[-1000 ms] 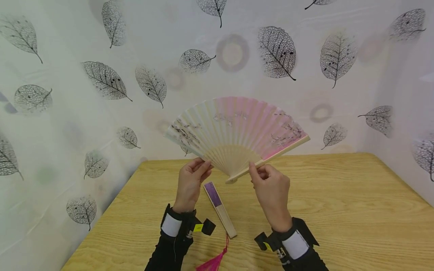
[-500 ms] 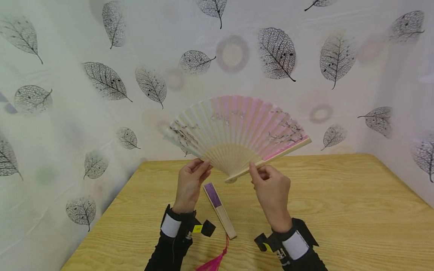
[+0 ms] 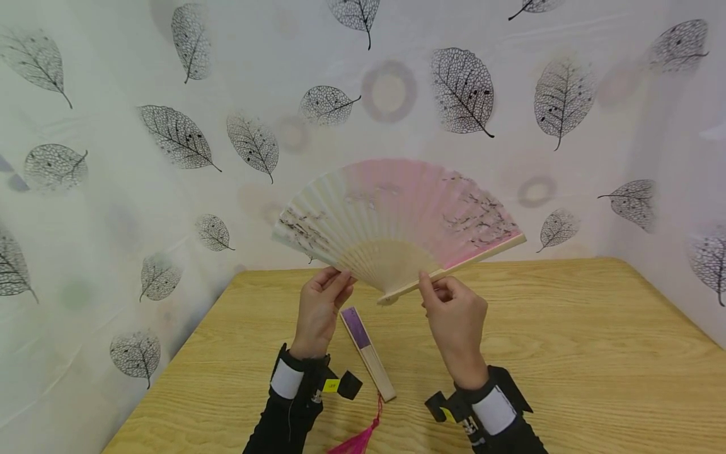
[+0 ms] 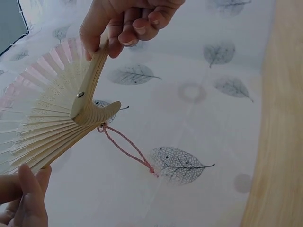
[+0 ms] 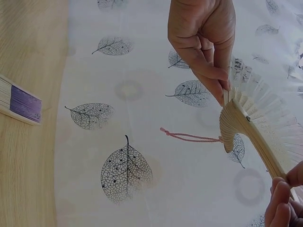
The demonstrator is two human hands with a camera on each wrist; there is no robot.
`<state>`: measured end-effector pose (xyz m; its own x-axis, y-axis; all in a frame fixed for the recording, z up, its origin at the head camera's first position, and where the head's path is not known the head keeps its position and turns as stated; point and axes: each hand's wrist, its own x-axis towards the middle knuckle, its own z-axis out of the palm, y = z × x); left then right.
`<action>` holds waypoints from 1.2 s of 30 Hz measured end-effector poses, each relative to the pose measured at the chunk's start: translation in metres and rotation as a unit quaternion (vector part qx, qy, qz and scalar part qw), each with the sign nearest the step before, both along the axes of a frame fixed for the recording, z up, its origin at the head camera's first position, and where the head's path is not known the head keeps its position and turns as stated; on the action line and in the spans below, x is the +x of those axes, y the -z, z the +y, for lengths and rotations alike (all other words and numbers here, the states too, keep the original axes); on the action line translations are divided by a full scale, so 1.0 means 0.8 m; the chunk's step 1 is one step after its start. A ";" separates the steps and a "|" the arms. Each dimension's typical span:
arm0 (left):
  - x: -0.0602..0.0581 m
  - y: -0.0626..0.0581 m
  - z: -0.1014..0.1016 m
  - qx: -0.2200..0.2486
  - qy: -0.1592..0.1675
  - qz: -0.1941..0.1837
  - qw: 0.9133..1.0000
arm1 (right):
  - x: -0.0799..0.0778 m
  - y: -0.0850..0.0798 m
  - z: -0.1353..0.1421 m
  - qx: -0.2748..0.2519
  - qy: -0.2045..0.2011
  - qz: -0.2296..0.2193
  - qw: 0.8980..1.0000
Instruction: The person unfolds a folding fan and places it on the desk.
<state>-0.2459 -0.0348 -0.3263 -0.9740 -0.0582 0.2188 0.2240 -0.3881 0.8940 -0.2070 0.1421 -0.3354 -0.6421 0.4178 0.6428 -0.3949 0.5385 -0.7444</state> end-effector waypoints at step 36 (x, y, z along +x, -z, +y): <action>-0.007 0.009 0.009 0.120 0.010 -0.062 0.991 | -0.007 0.002 0.009 -0.125 -0.069 -0.065 0.988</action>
